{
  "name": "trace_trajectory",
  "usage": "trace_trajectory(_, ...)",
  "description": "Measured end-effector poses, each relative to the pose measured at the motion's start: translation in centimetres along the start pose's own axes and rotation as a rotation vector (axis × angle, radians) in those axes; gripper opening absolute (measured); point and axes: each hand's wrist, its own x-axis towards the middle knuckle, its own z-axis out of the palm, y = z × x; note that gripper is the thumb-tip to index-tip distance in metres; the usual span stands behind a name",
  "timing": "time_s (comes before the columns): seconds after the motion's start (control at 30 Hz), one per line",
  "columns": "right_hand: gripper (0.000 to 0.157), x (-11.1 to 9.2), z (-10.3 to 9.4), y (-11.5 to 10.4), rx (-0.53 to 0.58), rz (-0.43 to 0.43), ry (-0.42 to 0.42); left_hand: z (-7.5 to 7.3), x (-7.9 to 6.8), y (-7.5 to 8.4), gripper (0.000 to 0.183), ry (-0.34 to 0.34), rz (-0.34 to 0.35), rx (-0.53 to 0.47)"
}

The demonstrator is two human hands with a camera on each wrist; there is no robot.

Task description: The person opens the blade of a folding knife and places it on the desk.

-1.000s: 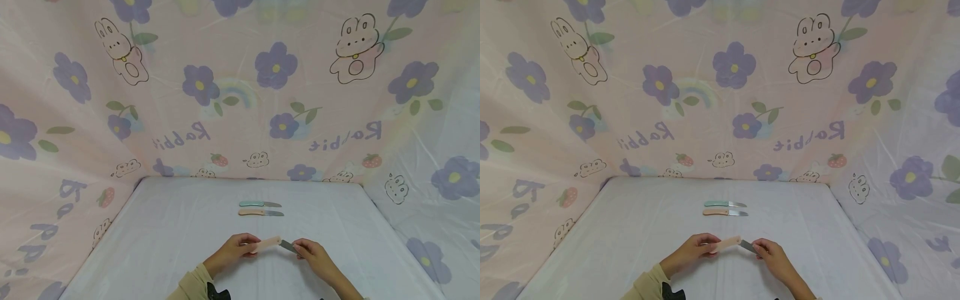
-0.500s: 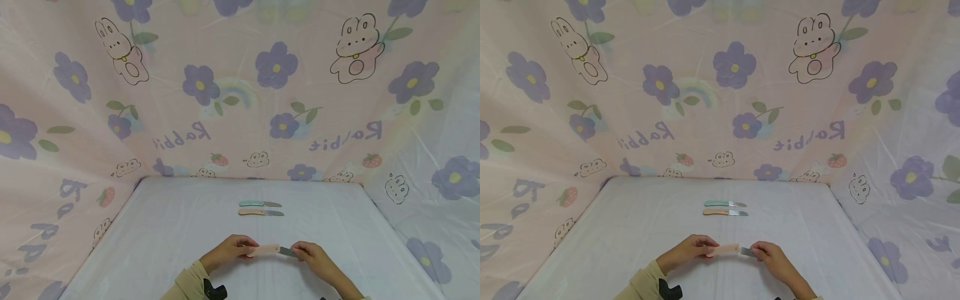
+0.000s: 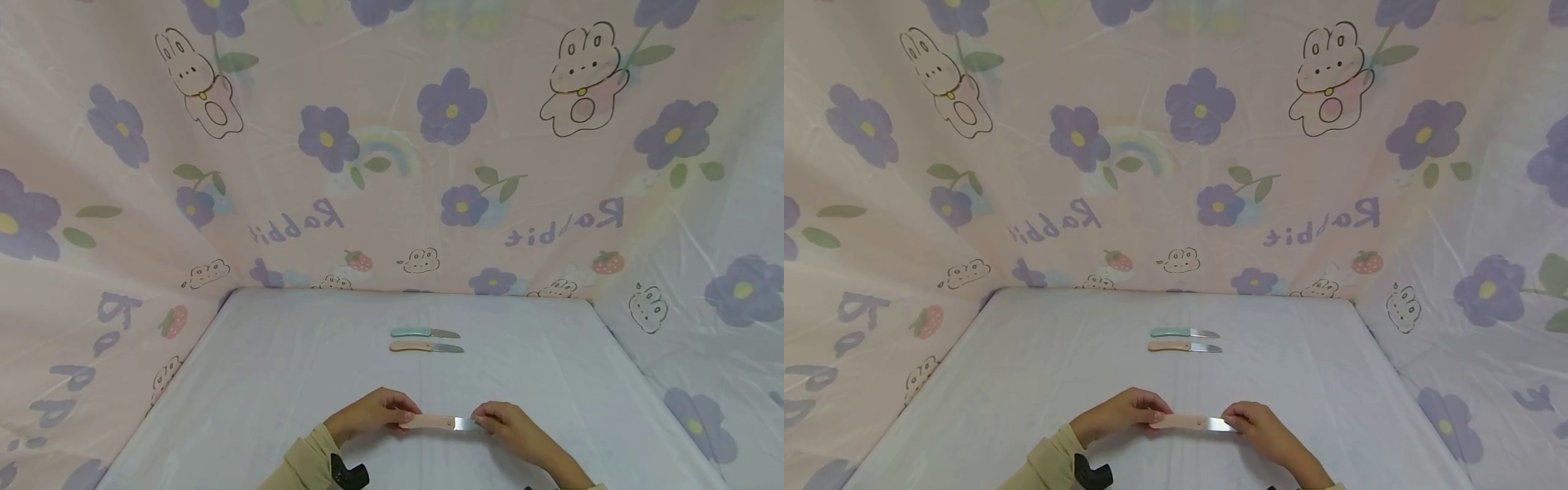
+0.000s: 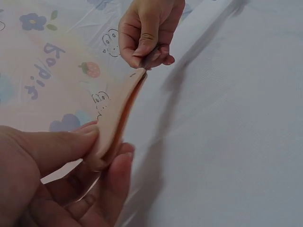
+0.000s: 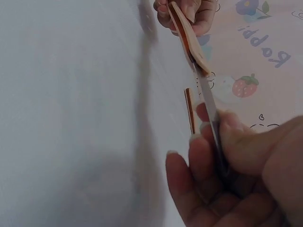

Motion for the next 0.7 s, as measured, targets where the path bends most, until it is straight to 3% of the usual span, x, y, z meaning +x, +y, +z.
trace_trajectory(0.23, 0.028, 0.6, 0.1, -0.1, 0.041, 0.088, 0.038, -0.1, 0.4, -0.3, 0.015, 0.149, 0.004, 0.072)
trace_trajectory(0.47, 0.031, 0.7, -0.2, 0.6, 0.281, 0.236, 0.106, -0.4, 1.0, -0.5, 0.022, 0.271, 0.042, 0.014)
trace_trajectory(0.7, 0.035, 1.8, -0.6, 1.3, 0.339, 0.257, 0.137, -1.0, 1.0, -0.5, 0.023, 0.336, 0.104, 0.003)
